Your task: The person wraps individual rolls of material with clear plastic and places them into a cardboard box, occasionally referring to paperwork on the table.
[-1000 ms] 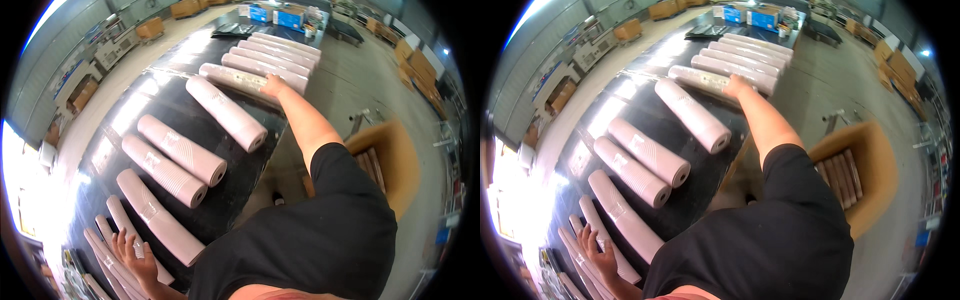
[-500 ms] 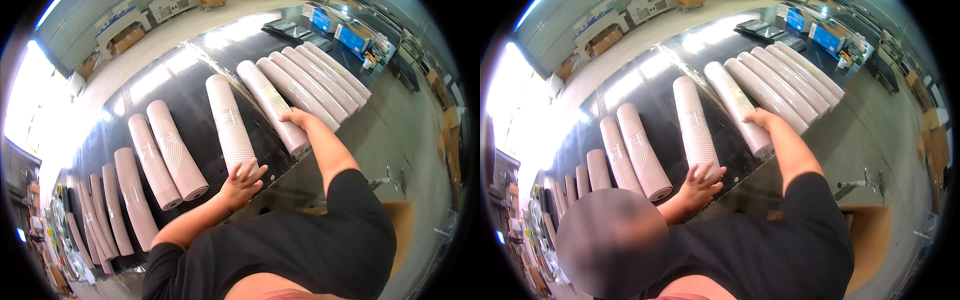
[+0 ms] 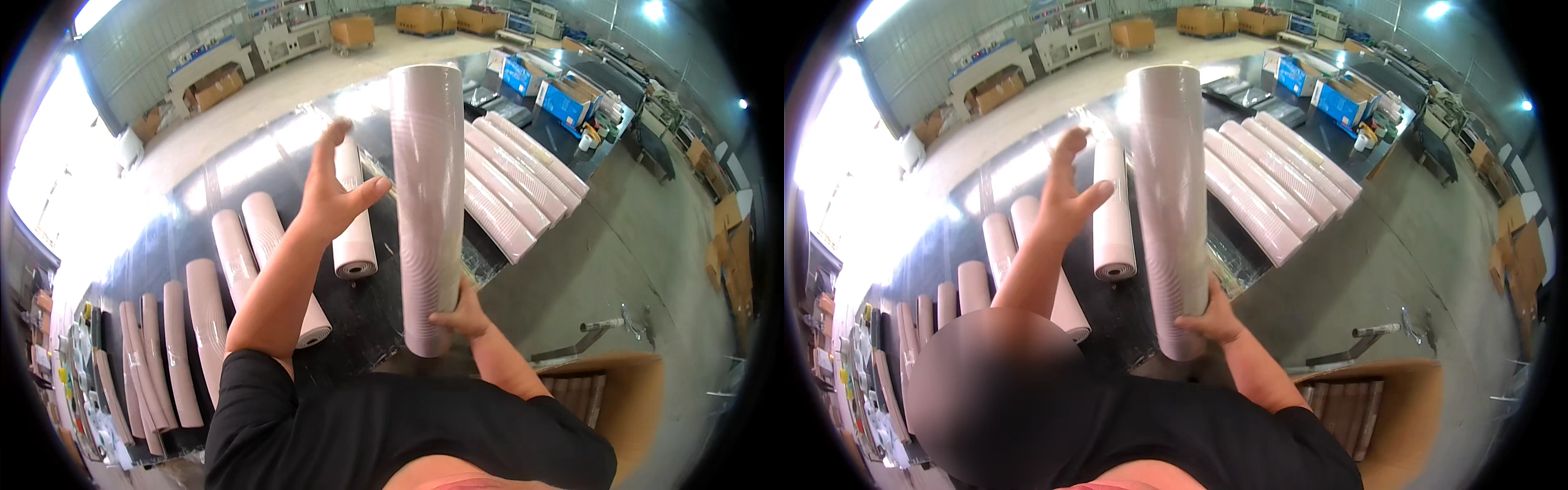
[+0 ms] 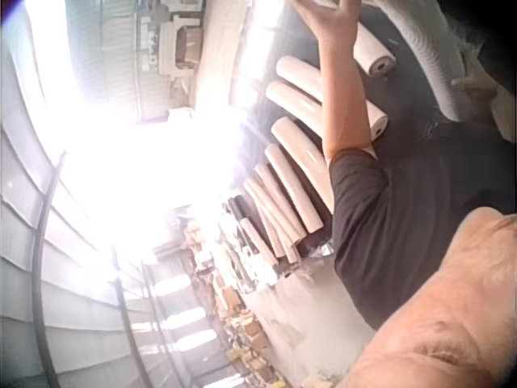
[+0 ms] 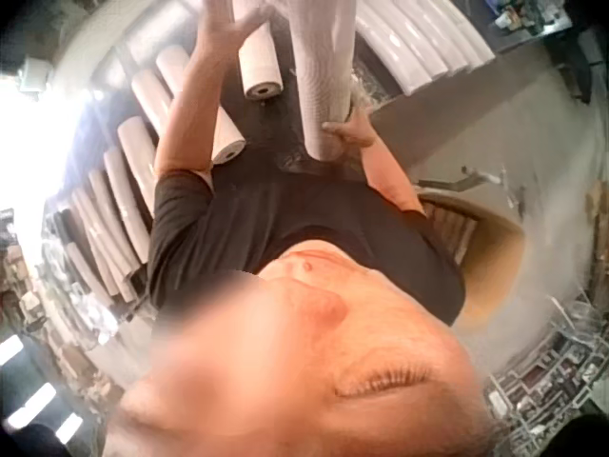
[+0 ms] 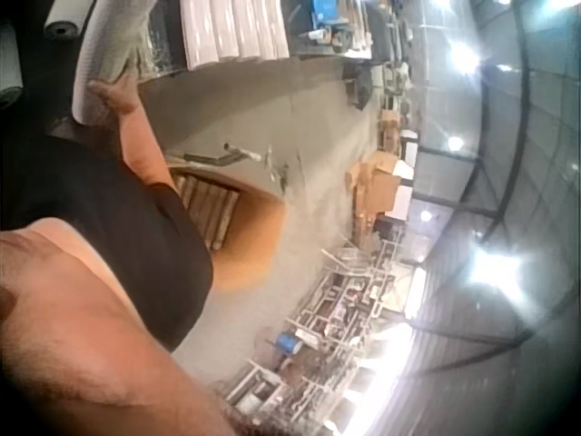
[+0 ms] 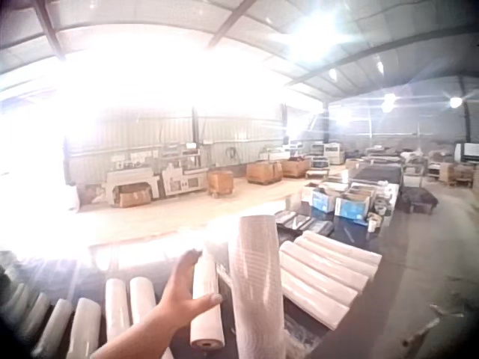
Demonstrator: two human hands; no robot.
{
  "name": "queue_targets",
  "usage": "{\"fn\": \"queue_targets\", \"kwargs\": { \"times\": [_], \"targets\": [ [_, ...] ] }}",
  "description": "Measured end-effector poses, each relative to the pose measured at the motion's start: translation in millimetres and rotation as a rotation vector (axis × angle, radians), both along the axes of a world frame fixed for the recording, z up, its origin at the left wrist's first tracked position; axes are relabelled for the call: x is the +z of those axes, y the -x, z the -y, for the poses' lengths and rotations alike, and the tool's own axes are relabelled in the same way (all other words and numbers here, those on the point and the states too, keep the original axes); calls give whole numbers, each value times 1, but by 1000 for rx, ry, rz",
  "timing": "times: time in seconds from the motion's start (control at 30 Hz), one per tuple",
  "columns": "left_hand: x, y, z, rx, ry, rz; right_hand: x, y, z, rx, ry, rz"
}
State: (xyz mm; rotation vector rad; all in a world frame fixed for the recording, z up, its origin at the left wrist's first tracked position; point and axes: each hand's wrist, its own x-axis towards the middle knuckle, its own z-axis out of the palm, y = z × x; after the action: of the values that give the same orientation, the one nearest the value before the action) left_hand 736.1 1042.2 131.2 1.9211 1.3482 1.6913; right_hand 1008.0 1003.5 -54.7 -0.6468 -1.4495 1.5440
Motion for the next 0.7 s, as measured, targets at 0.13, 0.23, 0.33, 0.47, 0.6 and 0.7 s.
{"fn": "queue_targets", "kwargs": {
  "times": [0.13, 0.23, 0.33, 0.47, 0.6, 0.7],
  "targets": [
    [50, -30, 47, -209, -248, -19, 31, 26, -4, 46, -329, 159],
    [32, -16, 80, -197, -194, -276, 119, 43, -14, 3, -726, -353],
    [66, -33, 114, -177, -385, -431, 202, 36, -24, -81, -1110, -403],
    [97, -29, 145, -155, -609, -643, 240, 44, 7, -51, -1333, -314],
    [126, -22, 172, -219, -535, -767, 240, 58, 24, -24, -1301, -444],
    [133, -27, 170, -373, -334, -690, 240, 56, 20, 100, -1275, -465]
  ]
}}
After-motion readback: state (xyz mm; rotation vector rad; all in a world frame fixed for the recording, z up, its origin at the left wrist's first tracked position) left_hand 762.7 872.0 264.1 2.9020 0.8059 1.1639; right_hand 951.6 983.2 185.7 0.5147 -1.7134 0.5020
